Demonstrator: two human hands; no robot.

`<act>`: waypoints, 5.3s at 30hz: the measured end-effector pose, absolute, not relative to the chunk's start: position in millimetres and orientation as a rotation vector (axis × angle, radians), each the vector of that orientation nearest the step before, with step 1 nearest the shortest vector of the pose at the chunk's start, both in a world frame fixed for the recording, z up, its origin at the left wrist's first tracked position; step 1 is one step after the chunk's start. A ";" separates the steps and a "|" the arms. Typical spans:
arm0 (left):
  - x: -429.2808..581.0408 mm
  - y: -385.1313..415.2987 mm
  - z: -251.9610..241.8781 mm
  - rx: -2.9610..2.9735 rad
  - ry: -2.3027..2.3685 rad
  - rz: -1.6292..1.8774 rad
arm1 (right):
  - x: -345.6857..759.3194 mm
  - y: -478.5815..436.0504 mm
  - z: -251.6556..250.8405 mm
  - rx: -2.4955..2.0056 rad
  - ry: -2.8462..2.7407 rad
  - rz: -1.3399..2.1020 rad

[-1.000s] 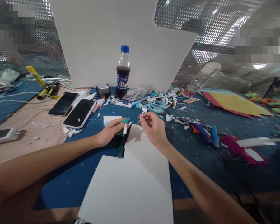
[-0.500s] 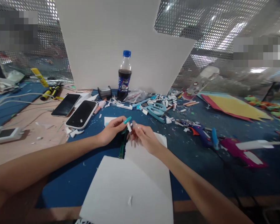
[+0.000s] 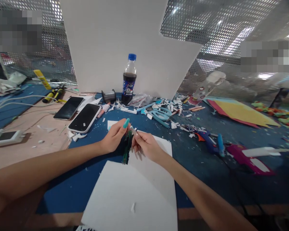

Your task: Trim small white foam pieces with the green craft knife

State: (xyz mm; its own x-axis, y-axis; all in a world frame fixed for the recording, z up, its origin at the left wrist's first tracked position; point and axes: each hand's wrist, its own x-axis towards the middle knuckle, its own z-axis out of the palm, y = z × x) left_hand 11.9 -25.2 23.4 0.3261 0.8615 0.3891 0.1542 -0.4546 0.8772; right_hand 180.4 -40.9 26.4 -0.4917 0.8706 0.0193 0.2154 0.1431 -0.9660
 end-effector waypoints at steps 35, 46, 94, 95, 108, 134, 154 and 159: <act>11.1 -11.3 34.5 1.824 1.096 0.929 | 176.9 -33.8 31.1 -1.136 -2.018 0.543; -7.9 3.8 40.5 2.748 1.152 0.792 | 210.8 -4.6 35.3 -1.500 -2.323 0.218; -41.1 27.9 12.4 2.424 1.245 0.795 | 244.2 5.5 42.0 -1.376 -2.913 -0.572; -40.1 26.8 13.2 2.424 1.236 0.810 | 243.4 4.8 42.2 -1.390 -2.905 -0.571; -16.9 0.9 31.7 2.393 1.123 1.230 | 239.7 1.6 47.7 -1.313 -2.346 0.127; -12.5 -12.1 30.4 2.524 0.867 1.293 | 174.4 -19.9 43.2 -1.109 -1.782 1.109; -20.3 -1.5 16.7 2.253 0.943 1.337 | 198.9 3.2 49.7 -1.129 -1.624 0.979; -18.7 -4.5 22.0 2.350 1.082 1.383 | 235.7 26.3 49.1 -1.660 -1.758 -0.099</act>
